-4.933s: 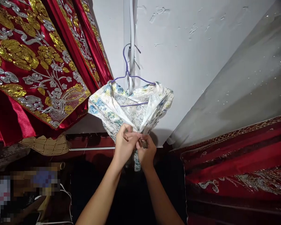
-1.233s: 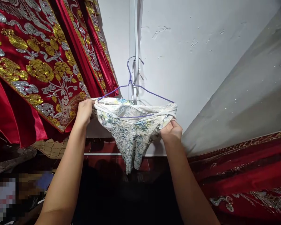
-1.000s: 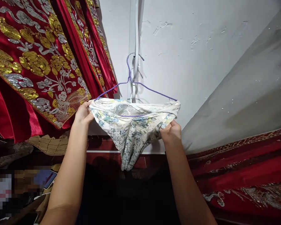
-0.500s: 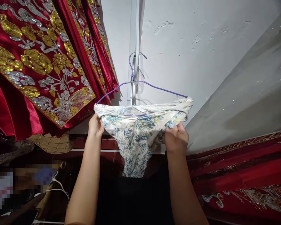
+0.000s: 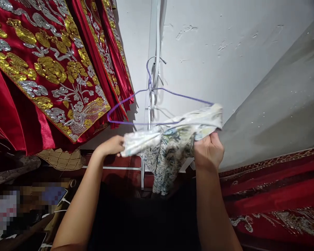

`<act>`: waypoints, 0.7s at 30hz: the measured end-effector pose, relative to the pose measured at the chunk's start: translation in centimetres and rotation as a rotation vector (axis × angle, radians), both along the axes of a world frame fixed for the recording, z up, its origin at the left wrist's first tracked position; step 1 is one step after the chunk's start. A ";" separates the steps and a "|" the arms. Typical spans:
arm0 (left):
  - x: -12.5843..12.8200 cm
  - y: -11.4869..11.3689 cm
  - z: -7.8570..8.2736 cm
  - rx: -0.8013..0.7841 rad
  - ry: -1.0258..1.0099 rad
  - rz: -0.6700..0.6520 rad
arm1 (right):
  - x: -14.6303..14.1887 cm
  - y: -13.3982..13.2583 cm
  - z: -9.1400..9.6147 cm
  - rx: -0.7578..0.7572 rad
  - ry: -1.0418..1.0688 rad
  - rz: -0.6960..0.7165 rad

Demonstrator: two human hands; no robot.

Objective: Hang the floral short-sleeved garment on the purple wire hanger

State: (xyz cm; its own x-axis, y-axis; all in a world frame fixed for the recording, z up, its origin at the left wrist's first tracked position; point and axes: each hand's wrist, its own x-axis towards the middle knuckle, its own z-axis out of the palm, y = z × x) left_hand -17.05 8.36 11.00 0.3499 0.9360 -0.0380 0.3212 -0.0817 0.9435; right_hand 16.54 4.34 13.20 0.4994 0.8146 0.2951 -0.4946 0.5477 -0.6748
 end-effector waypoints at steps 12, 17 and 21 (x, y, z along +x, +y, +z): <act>7.9 -5.2 0.1 0.030 -0.822 0.304 | -1.6 -1.3 -8.7 -0.484 -0.541 -0.125; 11.1 -9.6 1.8 0.138 -0.605 0.145 | -6.2 -2.6 -4.5 -0.465 -0.778 0.578; 10.3 -12.2 4.1 0.514 -0.151 -0.206 | -8.9 -2.8 -1.0 -0.559 -0.415 1.003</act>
